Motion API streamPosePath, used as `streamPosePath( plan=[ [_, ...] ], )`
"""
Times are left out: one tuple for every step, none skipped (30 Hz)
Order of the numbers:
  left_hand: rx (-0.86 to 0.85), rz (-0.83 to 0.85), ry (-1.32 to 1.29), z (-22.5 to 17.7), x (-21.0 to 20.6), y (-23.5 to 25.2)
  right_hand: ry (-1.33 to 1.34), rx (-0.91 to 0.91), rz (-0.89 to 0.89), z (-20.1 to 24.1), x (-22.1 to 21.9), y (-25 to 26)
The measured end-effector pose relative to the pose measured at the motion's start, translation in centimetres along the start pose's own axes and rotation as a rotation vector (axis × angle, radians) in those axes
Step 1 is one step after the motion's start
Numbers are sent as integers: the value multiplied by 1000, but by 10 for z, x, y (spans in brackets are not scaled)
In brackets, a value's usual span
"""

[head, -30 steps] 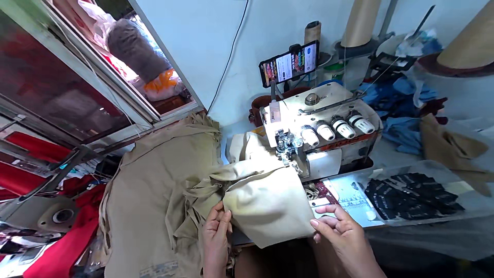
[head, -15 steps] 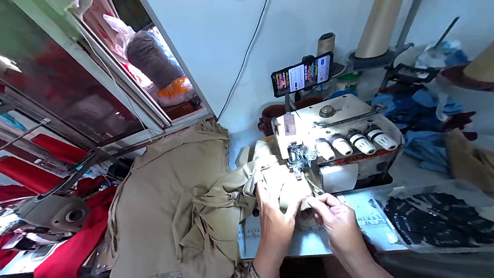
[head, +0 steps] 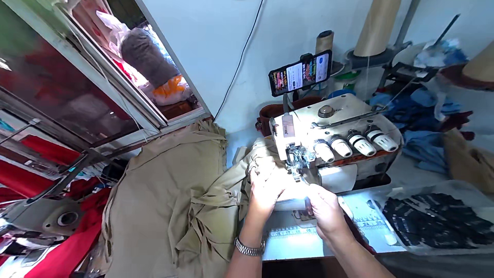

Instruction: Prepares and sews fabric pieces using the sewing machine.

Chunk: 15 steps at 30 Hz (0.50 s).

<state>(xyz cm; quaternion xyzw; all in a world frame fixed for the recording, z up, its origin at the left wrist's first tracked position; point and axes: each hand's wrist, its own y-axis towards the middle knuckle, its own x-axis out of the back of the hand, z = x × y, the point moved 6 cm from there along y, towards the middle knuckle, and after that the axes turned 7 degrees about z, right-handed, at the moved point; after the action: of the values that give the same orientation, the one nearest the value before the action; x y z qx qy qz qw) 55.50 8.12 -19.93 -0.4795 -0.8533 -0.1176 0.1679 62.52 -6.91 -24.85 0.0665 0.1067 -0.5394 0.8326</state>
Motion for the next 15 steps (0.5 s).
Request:
streamPosePath(
  plan=[
    [23, 13, 11, 0, 1, 4, -12, 7, 0, 0, 0, 1],
    [43, 27, 33, -1, 3, 8, -17, 13, 0, 0, 0, 0],
    [55, 27, 56, -1, 6, 13, -16, 11, -4, 0, 1, -1],
    [71, 24, 81, -1, 8, 18, 0, 7, -11, -1, 2, -4],
    [81, 15, 111, 0, 10, 22, 16, 2, -10, -2, 3, -8],
    [83, 0, 139, 0, 13, 24, 35, -2, 0, -3, 3, -13],
    [74, -17, 160, -2, 15, 25, 61, -7, 17, -4, 3, -18],
    [41, -51, 179, -3, 18, 26, 88, -15, 37, -7, 3, -24],
    [0, -87, 198, -1, 20, 26, 112, -26, 67, -11, 4, -30],
    [-19, -110, 221, 1, 23, 26, 132, -41, 106, -15, 4, -36],
    [-23, -145, 245, 5, 26, 23, 141, -53, 150, -20, 4, -42],
    [-4, -175, 258, 10, 29, 18, 143, -61, 188, -25, 4, -46],
    [10, -204, 260, 14, 31, 10, 142, -68, 220, -28, 3, -51],
    [-9, -234, 249, 19, 33, 0, 137, -70, 249, -30, 3, -54],
    [-50, -271, 227, 23, 34, -11, 127, -64, 276, -31, 2, -56]
  ],
)
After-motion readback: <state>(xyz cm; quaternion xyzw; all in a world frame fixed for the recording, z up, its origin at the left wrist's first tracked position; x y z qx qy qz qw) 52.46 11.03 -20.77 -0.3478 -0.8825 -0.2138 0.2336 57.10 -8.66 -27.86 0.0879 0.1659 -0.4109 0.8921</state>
